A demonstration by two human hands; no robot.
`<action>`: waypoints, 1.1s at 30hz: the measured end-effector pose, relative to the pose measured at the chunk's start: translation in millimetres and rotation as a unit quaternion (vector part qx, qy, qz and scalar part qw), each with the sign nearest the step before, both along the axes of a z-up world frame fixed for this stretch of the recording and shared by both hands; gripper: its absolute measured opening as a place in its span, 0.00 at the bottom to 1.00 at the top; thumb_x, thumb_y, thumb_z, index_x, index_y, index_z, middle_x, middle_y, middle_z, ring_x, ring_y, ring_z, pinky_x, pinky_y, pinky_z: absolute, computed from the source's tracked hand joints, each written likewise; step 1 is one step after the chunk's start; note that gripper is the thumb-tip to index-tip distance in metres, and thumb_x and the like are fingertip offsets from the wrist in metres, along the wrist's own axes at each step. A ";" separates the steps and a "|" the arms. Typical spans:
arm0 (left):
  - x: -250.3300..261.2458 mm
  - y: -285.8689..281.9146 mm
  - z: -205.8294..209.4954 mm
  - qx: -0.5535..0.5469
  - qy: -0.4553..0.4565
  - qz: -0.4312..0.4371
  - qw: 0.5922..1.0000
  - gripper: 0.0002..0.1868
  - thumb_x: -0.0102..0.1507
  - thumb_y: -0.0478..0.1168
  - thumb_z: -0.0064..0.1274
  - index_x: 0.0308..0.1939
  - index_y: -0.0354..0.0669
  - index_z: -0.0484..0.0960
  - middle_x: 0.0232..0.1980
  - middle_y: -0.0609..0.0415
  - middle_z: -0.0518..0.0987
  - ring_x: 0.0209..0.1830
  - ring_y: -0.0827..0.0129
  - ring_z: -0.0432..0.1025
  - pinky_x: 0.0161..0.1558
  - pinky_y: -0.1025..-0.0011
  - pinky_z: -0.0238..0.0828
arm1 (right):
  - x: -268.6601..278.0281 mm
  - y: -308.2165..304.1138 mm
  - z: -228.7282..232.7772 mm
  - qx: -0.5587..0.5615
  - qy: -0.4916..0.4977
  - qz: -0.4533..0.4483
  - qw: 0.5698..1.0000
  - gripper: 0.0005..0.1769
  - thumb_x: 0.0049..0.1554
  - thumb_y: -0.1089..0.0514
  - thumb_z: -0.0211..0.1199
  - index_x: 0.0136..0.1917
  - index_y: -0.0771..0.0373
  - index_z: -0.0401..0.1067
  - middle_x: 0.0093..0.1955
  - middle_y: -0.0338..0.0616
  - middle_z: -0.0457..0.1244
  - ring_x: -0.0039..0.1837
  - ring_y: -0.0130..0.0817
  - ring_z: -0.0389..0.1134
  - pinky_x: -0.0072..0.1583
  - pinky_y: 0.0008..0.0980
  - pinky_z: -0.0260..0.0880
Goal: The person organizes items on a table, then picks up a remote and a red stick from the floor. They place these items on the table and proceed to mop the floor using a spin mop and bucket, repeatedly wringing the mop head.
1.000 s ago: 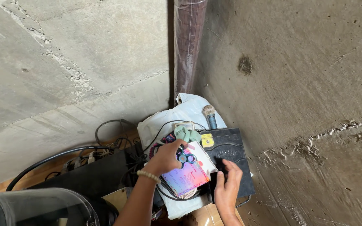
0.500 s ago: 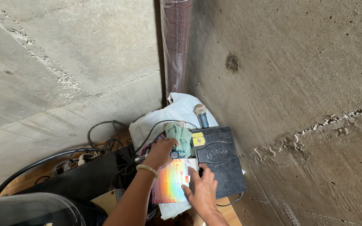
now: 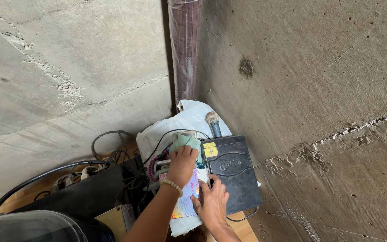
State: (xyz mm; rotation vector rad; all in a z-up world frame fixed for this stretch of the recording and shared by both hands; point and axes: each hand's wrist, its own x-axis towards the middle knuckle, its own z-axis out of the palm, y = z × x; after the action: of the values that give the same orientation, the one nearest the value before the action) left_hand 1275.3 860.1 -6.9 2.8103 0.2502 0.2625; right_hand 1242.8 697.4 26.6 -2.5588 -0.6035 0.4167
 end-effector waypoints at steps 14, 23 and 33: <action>-26.0 -1.5 7.0 -0.208 -0.070 -0.015 0.976 0.30 0.48 0.19 0.49 0.54 0.41 0.75 0.54 0.47 0.74 0.59 0.48 0.66 0.58 0.58 0.65 | -10.1 -19.0 22.6 0.061 -0.009 -0.018 0.998 0.41 0.48 0.48 0.76 0.72 0.50 0.66 0.77 0.51 0.47 0.73 0.51 0.48 0.68 0.48 0.48; -34.9 -12.8 -20.0 -0.242 0.016 -0.015 0.970 0.27 0.53 0.20 0.46 0.54 0.42 0.77 0.56 0.45 0.75 0.62 0.46 0.67 0.60 0.57 0.66 | -66.2 -23.3 31.6 0.065 -0.007 -0.042 0.997 0.43 0.46 0.50 0.78 0.72 0.50 0.65 0.77 0.49 0.48 0.72 0.50 0.50 0.68 0.47 0.50; -48.2 -7.6 -12.0 -0.173 -0.014 0.063 0.983 0.24 0.57 0.30 0.53 0.58 0.47 0.77 0.61 0.51 0.74 0.66 0.53 0.63 0.64 0.50 0.60 | -124.1 -5.9 -40.4 0.194 0.097 -0.232 0.948 0.44 0.48 0.56 0.78 0.74 0.48 0.64 0.73 0.58 0.42 0.70 0.53 0.54 0.68 0.44 0.60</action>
State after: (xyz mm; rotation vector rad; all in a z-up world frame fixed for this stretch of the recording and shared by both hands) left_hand 1227.1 852.5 -18.9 2.4489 0.4257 0.2590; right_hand 1118.7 691.5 -13.9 -2.1522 0.0036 0.3368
